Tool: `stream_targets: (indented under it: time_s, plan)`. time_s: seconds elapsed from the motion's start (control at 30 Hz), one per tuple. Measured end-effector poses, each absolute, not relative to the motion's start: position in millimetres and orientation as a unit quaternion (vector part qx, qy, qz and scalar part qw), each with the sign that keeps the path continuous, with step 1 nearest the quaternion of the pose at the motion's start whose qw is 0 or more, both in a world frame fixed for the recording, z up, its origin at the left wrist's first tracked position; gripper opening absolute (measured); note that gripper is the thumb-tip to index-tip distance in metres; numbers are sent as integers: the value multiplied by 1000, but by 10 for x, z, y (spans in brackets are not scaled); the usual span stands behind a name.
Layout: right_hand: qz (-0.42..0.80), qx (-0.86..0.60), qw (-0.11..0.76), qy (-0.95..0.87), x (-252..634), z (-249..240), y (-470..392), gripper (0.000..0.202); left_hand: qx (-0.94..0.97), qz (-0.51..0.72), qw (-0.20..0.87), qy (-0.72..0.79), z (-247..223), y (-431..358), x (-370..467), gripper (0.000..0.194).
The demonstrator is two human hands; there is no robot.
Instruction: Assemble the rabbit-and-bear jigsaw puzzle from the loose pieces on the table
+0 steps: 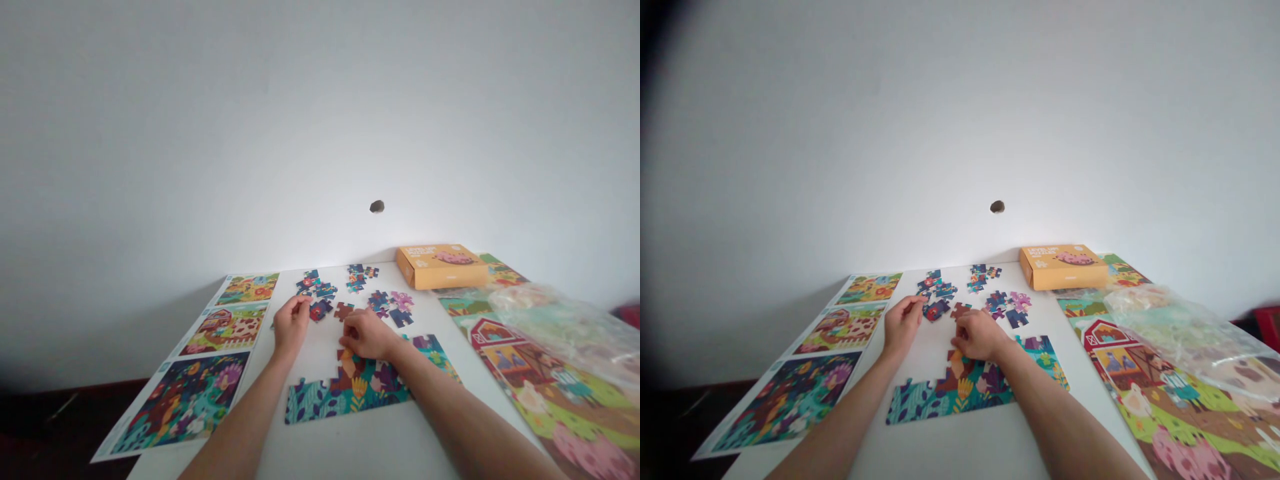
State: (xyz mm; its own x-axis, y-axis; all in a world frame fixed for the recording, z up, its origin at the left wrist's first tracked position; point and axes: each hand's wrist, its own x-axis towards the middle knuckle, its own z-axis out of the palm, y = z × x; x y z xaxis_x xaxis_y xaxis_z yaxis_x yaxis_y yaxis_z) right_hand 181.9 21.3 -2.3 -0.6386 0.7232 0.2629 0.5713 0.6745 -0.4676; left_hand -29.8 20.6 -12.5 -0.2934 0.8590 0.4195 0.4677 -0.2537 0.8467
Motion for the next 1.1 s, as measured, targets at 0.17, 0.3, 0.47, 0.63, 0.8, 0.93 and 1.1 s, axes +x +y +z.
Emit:
stream_targets:
  time_s: [0.17,0.3,0.47,0.63,0.8,0.93,1.1]
  plan:
    - [76,-493,269,-824,1829,-32,275,13,667,433,-20,606,-95,247,-510,23]
    - [74,-527,230,-815,1836,-84,286,40,685,329,-52,647,-141,268,-527,31]
    - [85,-530,203,-819,1814,-56,295,30,729,262,-4,632,-198,237,-458,28]
    - [95,-518,207,-824,1787,-43,308,35,736,287,8,613,-200,248,-447,26]
    - [115,-480,219,-842,1750,-63,262,44,791,287,31,539,-171,203,-370,45]
    - [74,-497,212,-838,1732,-60,243,48,802,269,35,532,-182,172,-340,44]
    - [67,-509,185,-838,1734,-80,282,44,804,283,41,521,-225,200,-352,39]
